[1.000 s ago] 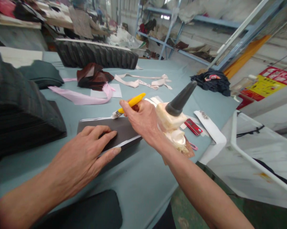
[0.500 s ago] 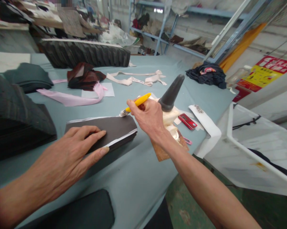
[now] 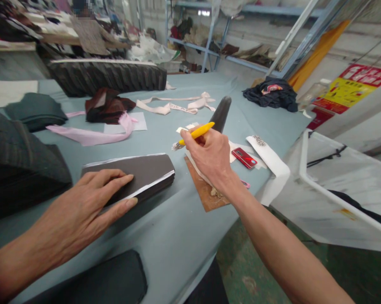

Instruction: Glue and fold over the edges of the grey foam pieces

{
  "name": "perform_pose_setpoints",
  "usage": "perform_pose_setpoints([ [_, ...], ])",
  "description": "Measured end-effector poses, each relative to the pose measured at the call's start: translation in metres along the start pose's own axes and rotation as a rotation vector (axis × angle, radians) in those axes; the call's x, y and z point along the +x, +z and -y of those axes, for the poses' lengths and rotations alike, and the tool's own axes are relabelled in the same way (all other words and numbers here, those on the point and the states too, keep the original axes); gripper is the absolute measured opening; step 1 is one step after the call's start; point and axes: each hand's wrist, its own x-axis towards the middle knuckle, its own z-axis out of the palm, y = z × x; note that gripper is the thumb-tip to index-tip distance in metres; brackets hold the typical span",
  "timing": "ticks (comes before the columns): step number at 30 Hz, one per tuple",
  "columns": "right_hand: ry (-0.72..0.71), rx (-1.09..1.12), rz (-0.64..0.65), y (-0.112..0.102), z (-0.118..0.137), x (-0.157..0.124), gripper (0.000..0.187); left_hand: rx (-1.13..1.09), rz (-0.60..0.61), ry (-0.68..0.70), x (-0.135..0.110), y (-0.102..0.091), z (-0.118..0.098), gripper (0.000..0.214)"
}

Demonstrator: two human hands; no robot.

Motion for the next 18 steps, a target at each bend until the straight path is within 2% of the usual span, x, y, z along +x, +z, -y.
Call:
perform_pose_setpoints([
  [5,0.003,0.114,-0.05,-0.006,0.011,-0.016,0.032,-0.018,0.038,-0.009,0.003,-0.004,0.01,0.065],
  [11,0.049,0.298,-0.106,-0.017,0.021,-0.043,0.023,0.008,0.148,-0.018,0.01,-0.013,0.016,0.062],
  [18,0.097,0.364,-0.106,-0.046,0.01,-0.069,0.029,-0.03,0.264,-0.023,0.022,-0.029,0.016,0.075],
])
